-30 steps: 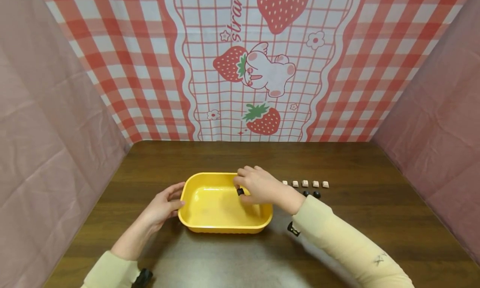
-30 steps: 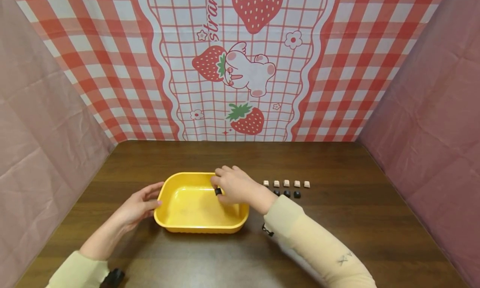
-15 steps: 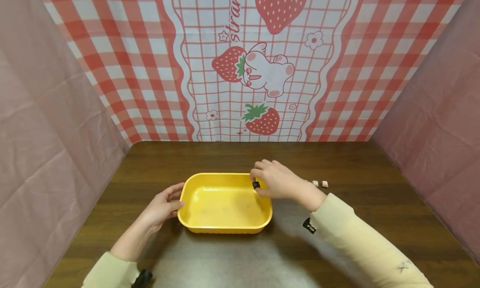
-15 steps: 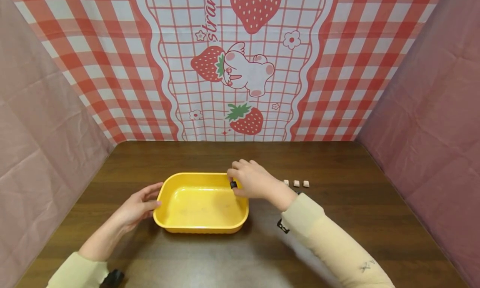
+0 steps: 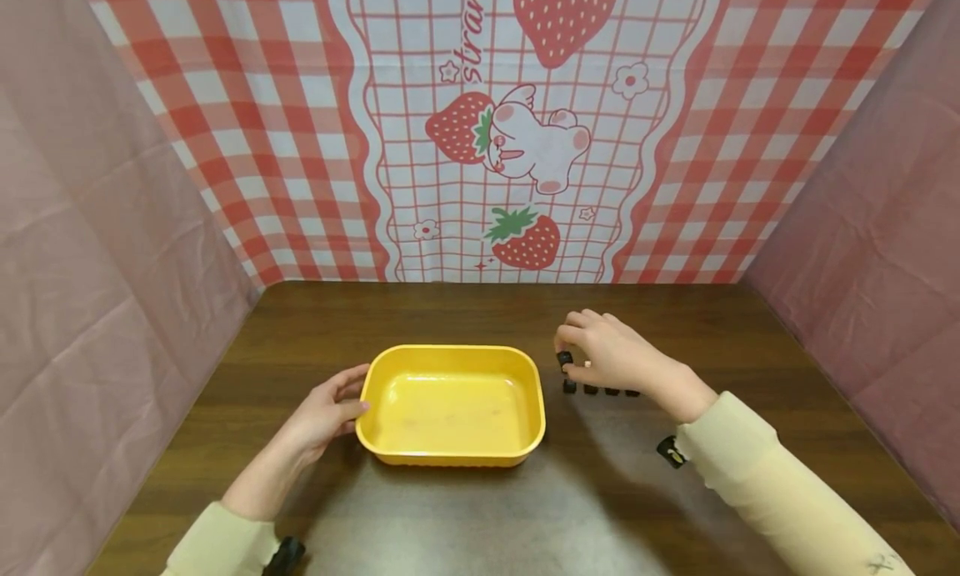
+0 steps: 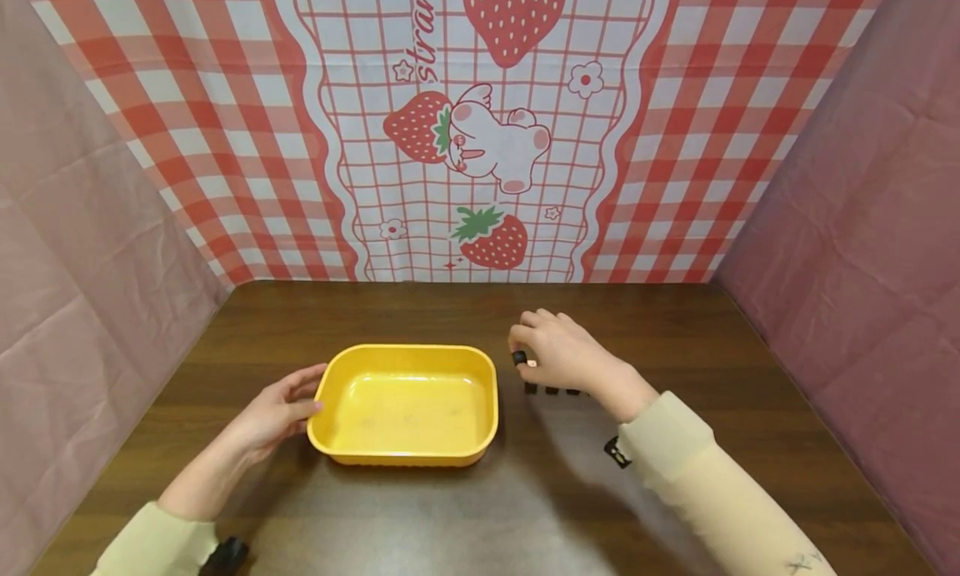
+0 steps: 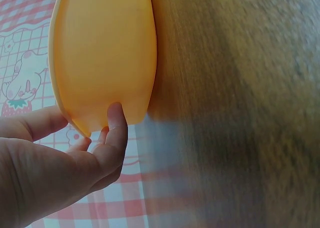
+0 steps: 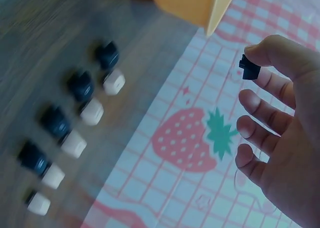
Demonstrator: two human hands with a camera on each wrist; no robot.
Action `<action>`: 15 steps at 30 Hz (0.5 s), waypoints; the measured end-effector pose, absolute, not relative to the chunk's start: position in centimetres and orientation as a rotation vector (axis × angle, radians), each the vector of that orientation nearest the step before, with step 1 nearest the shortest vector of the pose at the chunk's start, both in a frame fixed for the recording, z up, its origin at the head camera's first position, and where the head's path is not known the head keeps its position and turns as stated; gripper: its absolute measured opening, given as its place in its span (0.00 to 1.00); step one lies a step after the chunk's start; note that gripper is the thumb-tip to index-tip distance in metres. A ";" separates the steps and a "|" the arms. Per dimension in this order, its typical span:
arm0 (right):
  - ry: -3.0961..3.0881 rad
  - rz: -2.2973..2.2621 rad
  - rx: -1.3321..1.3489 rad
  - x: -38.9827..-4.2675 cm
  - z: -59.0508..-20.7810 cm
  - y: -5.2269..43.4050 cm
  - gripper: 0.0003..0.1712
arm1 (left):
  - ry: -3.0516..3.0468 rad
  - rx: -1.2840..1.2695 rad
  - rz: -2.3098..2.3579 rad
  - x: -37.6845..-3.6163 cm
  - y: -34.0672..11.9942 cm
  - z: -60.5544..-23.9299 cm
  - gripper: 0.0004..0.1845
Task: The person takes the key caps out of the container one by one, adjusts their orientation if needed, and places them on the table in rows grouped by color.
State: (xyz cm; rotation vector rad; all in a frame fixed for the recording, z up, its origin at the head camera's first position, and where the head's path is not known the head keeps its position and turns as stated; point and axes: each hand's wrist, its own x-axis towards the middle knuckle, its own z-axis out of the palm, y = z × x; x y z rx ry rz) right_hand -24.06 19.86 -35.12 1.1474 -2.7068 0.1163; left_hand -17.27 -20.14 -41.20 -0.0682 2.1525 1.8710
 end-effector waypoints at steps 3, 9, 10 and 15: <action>-2.701 0.122 1.123 -24.0 -35.2 21.1 0.12 | 2.154 -0.062 1.872 -17.3 -20.2 -41.3 0.32; -2.674 0.124 1.087 -24.0 -35.7 23.8 0.13 | 2.148 -0.061 1.874 -17.4 -20.2 -41.3 0.32; -2.668 0.124 1.084 -24.0 -35.8 24.2 0.13 | 2.147 -0.066 1.875 -17.4 -20.2 -41.3 0.32; -2.653 0.141 1.063 -23.9 -36.2 26.0 0.14 | 2.148 -0.074 1.869 -17.5 -20.2 -41.3 0.32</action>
